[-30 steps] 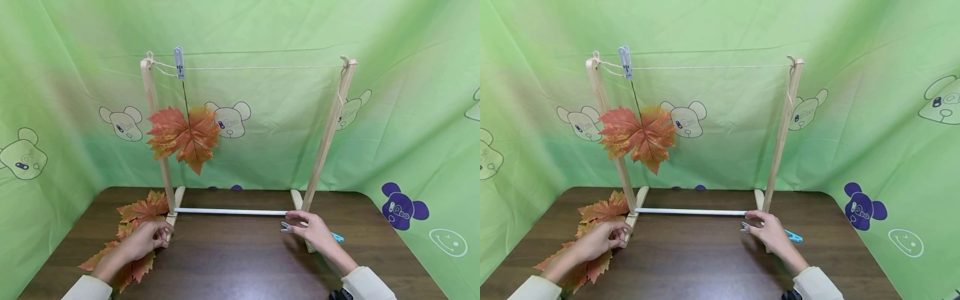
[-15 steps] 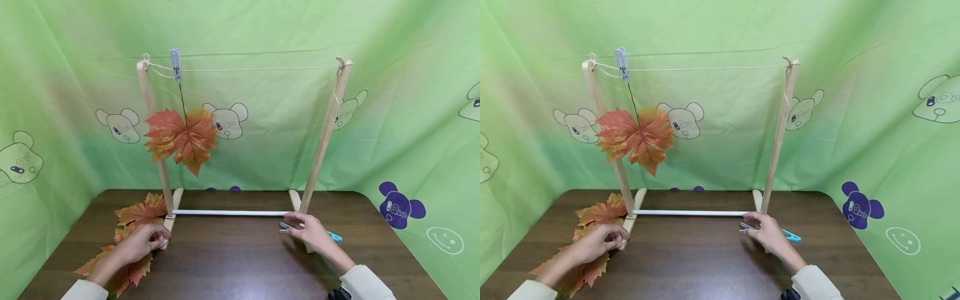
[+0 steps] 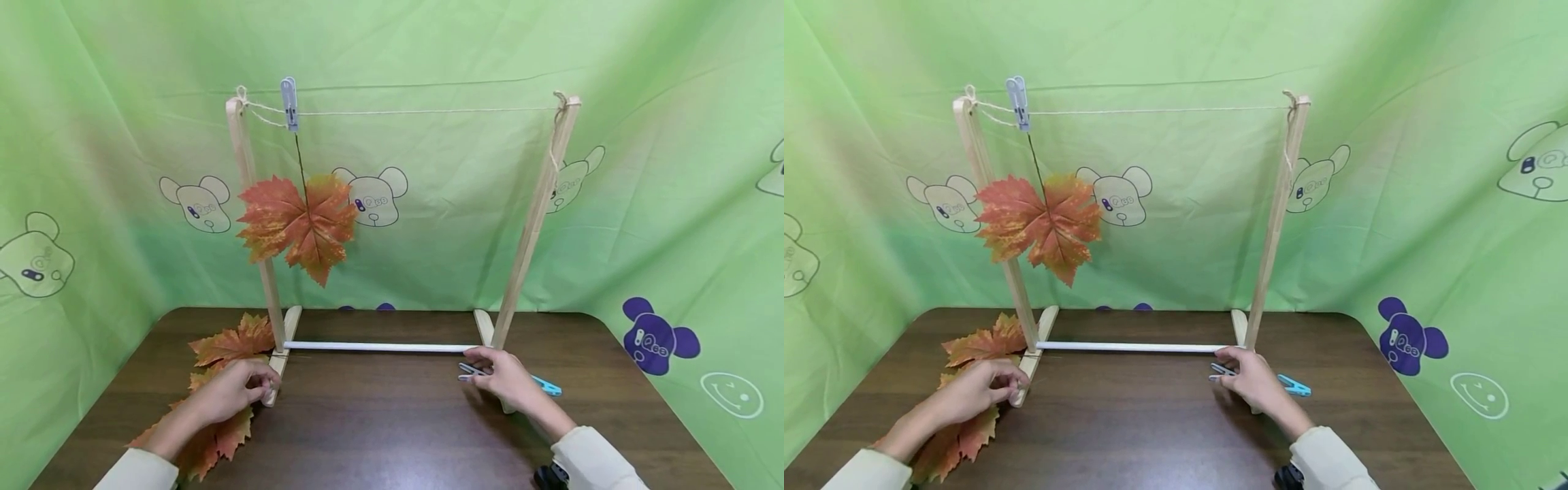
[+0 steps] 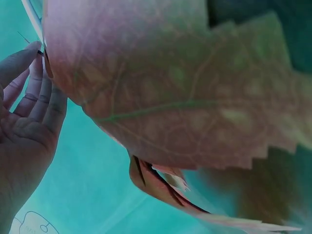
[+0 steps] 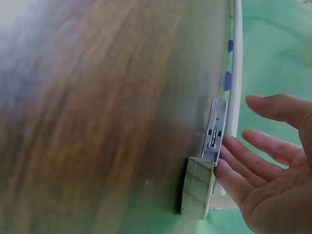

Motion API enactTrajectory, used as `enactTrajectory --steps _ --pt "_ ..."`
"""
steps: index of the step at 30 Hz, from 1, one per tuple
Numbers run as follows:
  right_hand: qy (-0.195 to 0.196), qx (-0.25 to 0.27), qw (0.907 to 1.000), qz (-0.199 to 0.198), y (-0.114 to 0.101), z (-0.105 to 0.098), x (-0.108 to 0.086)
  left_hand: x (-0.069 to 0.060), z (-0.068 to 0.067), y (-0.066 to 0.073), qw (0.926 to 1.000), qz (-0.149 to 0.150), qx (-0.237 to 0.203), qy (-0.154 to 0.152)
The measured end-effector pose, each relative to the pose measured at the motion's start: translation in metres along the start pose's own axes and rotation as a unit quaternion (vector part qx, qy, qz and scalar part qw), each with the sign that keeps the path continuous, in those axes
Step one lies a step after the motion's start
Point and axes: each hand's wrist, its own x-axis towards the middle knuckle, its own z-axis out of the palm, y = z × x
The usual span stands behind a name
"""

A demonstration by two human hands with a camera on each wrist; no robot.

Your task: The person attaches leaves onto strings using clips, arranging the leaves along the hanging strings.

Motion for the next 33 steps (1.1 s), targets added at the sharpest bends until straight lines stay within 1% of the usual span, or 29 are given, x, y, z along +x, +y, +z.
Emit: enactTrajectory --steps 8,12,15,20,24,29,33 --pt "0.0 -0.037 0.9993 -0.001 0.002 0.001 0.003 0.004 -0.003 0.002 0.9999 -0.015 0.001 -0.006" --pt "-0.007 -0.054 0.9985 0.004 0.0 0.002 0.005 0.006 -0.003 0.002 0.9999 -0.01 0.004 -0.006" --pt "-0.011 -0.071 0.9974 0.001 -0.003 0.002 0.007 0.007 -0.003 0.002 0.9999 -0.005 0.004 -0.011" --pt "-0.018 -0.111 0.9936 -0.016 -0.006 0.003 0.011 0.008 -0.004 0.004 0.9996 -0.001 -0.005 -0.028" --pt "-0.027 -0.141 0.9893 -0.025 -0.008 0.003 0.015 0.009 -0.005 0.005 0.9994 0.004 -0.002 -0.034" --pt "-0.034 -0.162 0.986 -0.019 -0.01 0.005 0.019 0.009 -0.005 0.005 0.9994 0.003 0.001 -0.033" --pt "-0.044 -0.163 0.9857 0.002 -0.013 0.005 0.021 0.01 -0.004 0.005 0.9993 -0.001 -0.005 -0.038"
